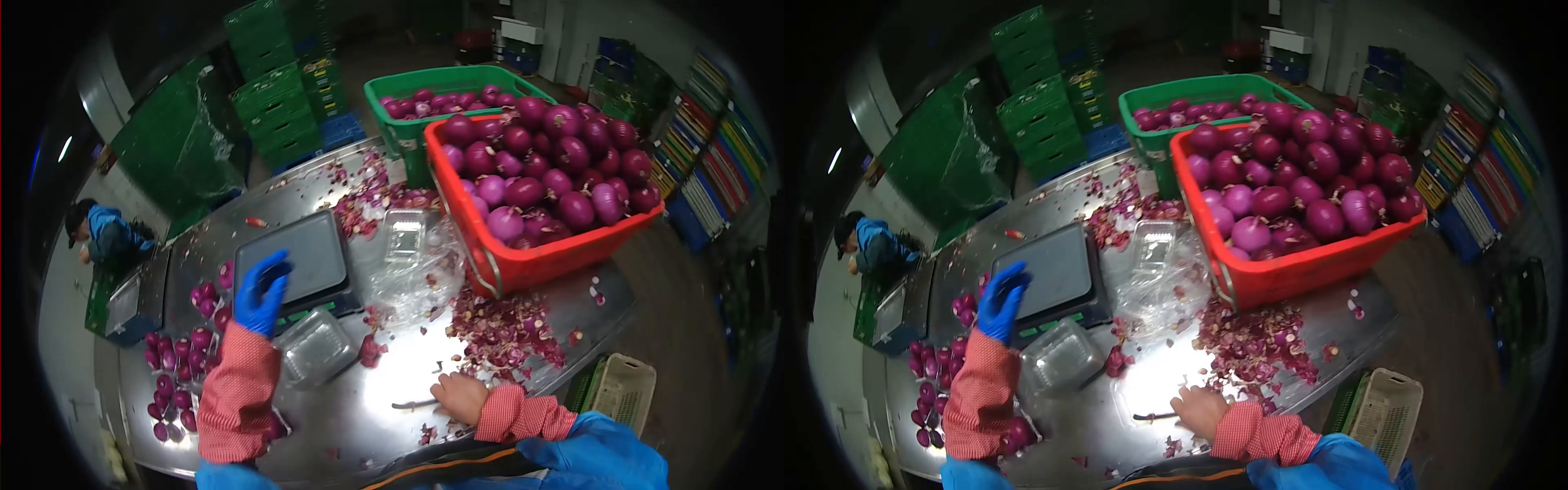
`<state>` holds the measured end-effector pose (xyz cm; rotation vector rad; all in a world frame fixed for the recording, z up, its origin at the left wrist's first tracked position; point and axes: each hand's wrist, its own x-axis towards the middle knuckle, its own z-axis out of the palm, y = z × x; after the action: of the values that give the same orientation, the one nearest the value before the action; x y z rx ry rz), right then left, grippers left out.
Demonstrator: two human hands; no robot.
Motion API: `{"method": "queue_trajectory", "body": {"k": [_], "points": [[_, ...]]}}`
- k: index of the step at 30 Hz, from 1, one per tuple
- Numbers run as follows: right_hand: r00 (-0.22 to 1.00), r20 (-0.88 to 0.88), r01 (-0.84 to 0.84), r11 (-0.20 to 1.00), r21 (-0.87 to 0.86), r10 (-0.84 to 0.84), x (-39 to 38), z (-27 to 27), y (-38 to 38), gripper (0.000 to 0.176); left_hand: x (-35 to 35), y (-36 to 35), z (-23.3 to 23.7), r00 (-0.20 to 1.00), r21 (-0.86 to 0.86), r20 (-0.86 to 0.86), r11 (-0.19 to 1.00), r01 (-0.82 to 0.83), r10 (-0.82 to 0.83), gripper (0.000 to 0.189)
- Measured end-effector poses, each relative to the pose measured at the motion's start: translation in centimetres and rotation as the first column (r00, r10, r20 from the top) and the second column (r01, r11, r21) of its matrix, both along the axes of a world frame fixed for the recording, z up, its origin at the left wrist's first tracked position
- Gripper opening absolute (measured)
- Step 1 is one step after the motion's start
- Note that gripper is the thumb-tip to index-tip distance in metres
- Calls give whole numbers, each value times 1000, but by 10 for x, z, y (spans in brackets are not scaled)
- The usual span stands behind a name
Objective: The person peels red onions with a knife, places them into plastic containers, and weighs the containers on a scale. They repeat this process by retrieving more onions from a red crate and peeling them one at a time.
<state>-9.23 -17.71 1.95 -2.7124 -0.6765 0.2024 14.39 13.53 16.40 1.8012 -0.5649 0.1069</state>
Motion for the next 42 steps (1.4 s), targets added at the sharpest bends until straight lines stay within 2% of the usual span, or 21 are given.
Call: {"method": "queue_trajectory", "body": {"k": [1,3,6,8,10,12,14,17,20,22,24,27,28,30,31,32,34,36,38,41,42], "points": [[1000,-26,19,1000,21,-18,-4,3,-7,34,7,-43,12,997,60,-23,995,79,-77,45],[998,29,46,994,102,-50,-10,4,-21,42,35,-126,27,946,196,248,967,160,-207,51],[987,29,150,966,213,-159,-12,17,-45,40,87,-231,42,772,443,508,885,147,-383,67],[966,100,209,947,243,-239,-14,17,-66,32,130,-291,41,691,560,562,824,86,-454,80],[938,124,277,916,291,-323,-19,15,-87,27,154,-345,51,708,775,520,613,-155,-478,94],[916,94,350,892,286,-390,-25,4,-107,27,174,-392,59,735,912,409,246,-327,-541,82],[901,88,391,884,258,-424,-30,-6,-125,25,216,-424,49,758,936,338,115,-333,-558,56],[880,126,405,863,302,-457,-30,-11,-149,23,241,-450,47,786,929,288,-40,-368,-547,50],[870,157,400,854,332,-468,-28,-17,-161,23,256,-476,45,895,949,315,127,-290,-315,53],[890,136,372,866,334,-435,-30,-26,-170,23,276,-466,33,774,907,384,52,-417,-502,44],[886,101,399,855,332,-452,-27,-13,-173,20,308,-459,12,894,913,389,222,-342,-224,52],[849,66,458,792,404,-525,-26,-8,-174,14,213,-417,56,918,813,379,517,-268,-119,74],[840,56,446,745,497,-540,-24,-8,-176,16,209,-408,46,899,647,435,714,-269,-55,89],[777,-85,528,573,627,-623,-19,6,-181,21,188,-382,41,986,256,5,953,162,-169,88],[744,-168,587,513,626,-647,-15,15,-185,23,167,-368,40,973,122,-88,967,221,-212,85],[704,-251,646,451,616,-665,-11,23,-189,26,133,-355,55,892,38,-319,936,349,-320,81],[686,-136,537,370,758,-715,2,36,-191,26,68,-334,52,785,-220,-422,892,396,-452,76],[709,-23,439,417,796,-705,12,80,-189,22,12,-312,36,718,-359,-441,839,408,-538,75],[726,70,430,531,730,-685,14,115,-183,21,-40,-300,27,726,-379,-414,829,412,-549,73],[698,415,345,782,518,-583,13,137,-168,33,-91,-279,10,763,-308,-447,881,359,-467,74],[706,441,338,811,477,-554,11,141,-163,33,-104,-273,5,753,-300,-480,891,342,-451,75]]}}
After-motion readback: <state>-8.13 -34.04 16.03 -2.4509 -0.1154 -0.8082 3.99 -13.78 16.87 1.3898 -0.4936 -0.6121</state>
